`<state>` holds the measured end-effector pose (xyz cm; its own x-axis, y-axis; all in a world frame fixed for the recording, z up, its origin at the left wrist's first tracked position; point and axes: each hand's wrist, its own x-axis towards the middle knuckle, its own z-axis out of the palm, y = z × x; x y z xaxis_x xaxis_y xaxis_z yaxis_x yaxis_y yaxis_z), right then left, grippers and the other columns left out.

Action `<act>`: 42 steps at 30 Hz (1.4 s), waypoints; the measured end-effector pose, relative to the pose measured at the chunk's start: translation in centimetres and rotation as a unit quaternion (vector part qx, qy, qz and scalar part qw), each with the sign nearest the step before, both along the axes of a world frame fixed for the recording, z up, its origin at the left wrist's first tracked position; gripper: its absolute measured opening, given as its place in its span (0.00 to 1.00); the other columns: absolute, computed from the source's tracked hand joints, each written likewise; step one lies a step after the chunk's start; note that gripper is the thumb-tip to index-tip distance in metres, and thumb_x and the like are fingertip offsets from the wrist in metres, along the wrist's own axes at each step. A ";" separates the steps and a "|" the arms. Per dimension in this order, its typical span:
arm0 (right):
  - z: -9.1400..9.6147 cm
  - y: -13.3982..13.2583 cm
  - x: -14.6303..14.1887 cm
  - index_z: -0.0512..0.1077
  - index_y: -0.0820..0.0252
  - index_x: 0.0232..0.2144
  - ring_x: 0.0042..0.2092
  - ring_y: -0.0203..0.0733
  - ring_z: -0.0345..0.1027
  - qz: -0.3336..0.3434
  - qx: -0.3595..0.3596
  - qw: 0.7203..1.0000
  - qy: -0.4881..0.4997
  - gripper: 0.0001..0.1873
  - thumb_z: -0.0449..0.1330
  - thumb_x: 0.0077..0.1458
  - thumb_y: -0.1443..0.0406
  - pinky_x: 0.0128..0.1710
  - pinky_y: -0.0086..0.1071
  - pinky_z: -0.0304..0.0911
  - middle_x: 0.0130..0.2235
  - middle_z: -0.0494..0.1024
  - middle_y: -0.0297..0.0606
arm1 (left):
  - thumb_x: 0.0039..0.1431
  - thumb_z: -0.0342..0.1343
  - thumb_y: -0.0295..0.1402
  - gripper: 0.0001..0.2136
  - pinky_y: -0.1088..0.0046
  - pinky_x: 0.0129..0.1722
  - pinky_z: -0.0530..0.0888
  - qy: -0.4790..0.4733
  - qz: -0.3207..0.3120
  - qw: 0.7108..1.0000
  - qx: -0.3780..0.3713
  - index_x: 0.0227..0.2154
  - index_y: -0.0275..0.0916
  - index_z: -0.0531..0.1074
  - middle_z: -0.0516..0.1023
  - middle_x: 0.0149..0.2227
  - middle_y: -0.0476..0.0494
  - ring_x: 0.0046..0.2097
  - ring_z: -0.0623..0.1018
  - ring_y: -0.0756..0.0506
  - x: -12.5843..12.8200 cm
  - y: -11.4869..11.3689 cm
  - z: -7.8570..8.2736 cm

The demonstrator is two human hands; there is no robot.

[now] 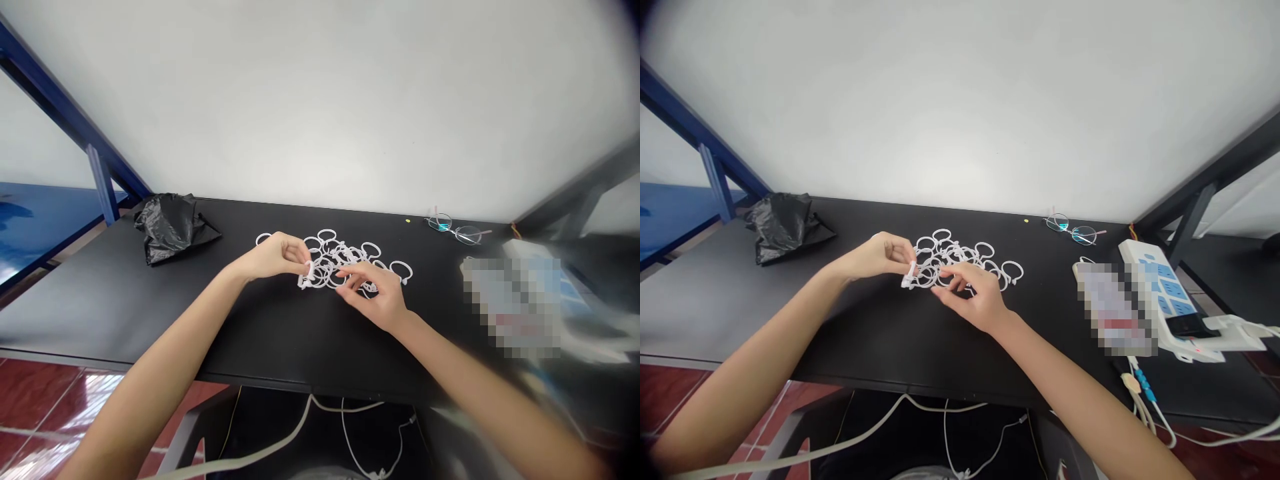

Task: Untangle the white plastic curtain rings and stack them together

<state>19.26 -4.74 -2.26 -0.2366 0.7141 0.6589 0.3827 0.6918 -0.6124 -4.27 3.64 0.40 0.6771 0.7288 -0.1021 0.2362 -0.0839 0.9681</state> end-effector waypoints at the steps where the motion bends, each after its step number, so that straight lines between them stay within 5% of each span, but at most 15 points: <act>1: -0.1 0.0 0.0 0.74 0.56 0.44 0.29 0.38 0.76 0.019 -0.001 1.000 -0.007 0.14 0.66 0.54 0.65 0.27 0.31 0.73 0.37 0.82 0.38 | 0.45 0.68 0.33 0.11 0.71 0.35 0.77 -0.028 0.023 0.999 -0.015 0.28 0.35 0.73 0.82 0.29 0.44 0.34 0.82 0.45 0.6 -0.3 -0.3; 7: -0.1 -0.1 -0.4 0.73 0.56 0.47 0.31 0.38 0.76 0.032 0.041 0.999 -0.011 0.17 0.67 0.53 0.67 0.28 0.30 0.74 0.38 0.81 0.39 | 0.44 0.65 0.27 0.06 0.75 0.29 0.76 -0.027 0.142 0.989 0.032 0.26 0.34 0.73 0.79 0.25 0.45 0.28 0.80 0.48 4.1 -2.1 -2.1; 13: 0.2 -0.1 -0.7 0.76 0.57 0.37 0.29 0.36 0.73 -0.013 0.089 0.996 -0.005 0.08 0.61 0.57 0.73 0.25 0.29 0.71 0.31 0.80 0.37 | 0.53 0.60 0.32 0.06 0.77 0.24 0.74 -0.030 0.126 0.989 0.064 0.31 0.35 0.72 0.78 0.29 0.46 0.28 0.78 0.49 4.8 -3.2 -2.4; 16: 0.1 -0.1 -0.7 0.75 0.55 0.36 0.28 0.36 0.72 -0.056 0.072 0.996 -0.003 0.06 0.61 0.58 0.71 0.27 0.30 0.72 0.31 0.80 0.34 | 0.59 0.51 0.29 0.08 0.76 0.26 0.73 -0.030 0.119 0.978 0.166 0.38 0.37 0.73 0.76 0.33 0.45 0.30 0.75 0.50 5.1 -4.0 -2.0; 19: 0.1 -0.4 -0.9 0.75 0.56 0.35 0.29 0.36 0.74 -0.049 0.022 0.998 0.019 0.05 0.60 0.59 0.69 0.27 0.29 0.73 0.31 0.79 0.34 | 0.64 0.43 0.28 0.13 0.74 0.31 0.73 -0.044 0.143 0.937 0.317 0.39 0.36 0.74 0.73 0.38 0.42 0.35 0.74 0.49 5.6 -5.0 -1.7; 23: 0.0 -0.8 -1.6 0.74 0.56 0.37 0.33 0.38 0.76 -0.018 0.013 0.998 0.061 0.06 0.59 0.60 0.71 0.30 0.31 0.75 0.34 0.79 0.37 | 0.66 0.46 0.36 0.12 0.73 0.30 0.72 -0.062 0.178 0.864 0.467 0.41 0.35 0.72 0.68 0.42 0.38 0.33 0.72 0.50 5.8 -5.4 -2.0; 28: -0.3 -1.1 -1.6 0.75 0.54 0.43 0.37 0.42 0.77 -0.042 0.092 0.992 0.074 0.13 0.61 0.58 0.73 0.34 0.35 0.76 0.38 0.81 0.38 | 0.67 0.47 0.46 0.17 0.75 0.27 0.72 -0.043 0.095 0.791 0.603 0.43 0.35 0.68 0.72 0.39 0.39 0.32 0.73 0.49 5.3 -4.6 -3.0; 34: -0.1 -1.2 -1.4 0.75 0.54 0.41 0.35 0.40 0.75 0.003 0.034 0.995 0.091 0.13 0.62 0.56 0.75 0.34 0.35 0.74 0.35 0.80 0.37 | 0.67 0.36 0.53 0.25 0.74 0.26 0.71 -0.073 0.084 0.793 0.599 0.38 0.35 0.67 0.71 0.31 0.42 0.30 0.72 0.48 5.2 -4.5 -3.0; 42: -0.3 -1.1 -1.4 0.75 0.55 0.36 0.33 0.38 0.75 0.023 -0.028 0.994 0.099 0.08 0.62 0.57 0.73 0.33 0.32 0.72 0.33 0.80 0.35 | 0.71 0.33 0.36 0.19 0.77 0.22 0.64 0.000 0.072 0.792 0.606 0.31 0.37 0.66 0.68 0.26 0.46 0.24 0.66 0.51 4.8 -4.7 -3.0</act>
<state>17.86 -5.87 -2.57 -0.1384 0.7424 0.6555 0.2192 0.6685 -0.7107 0.55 -1.05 -2.65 0.5780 0.3616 0.7315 0.3285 -0.9237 0.1970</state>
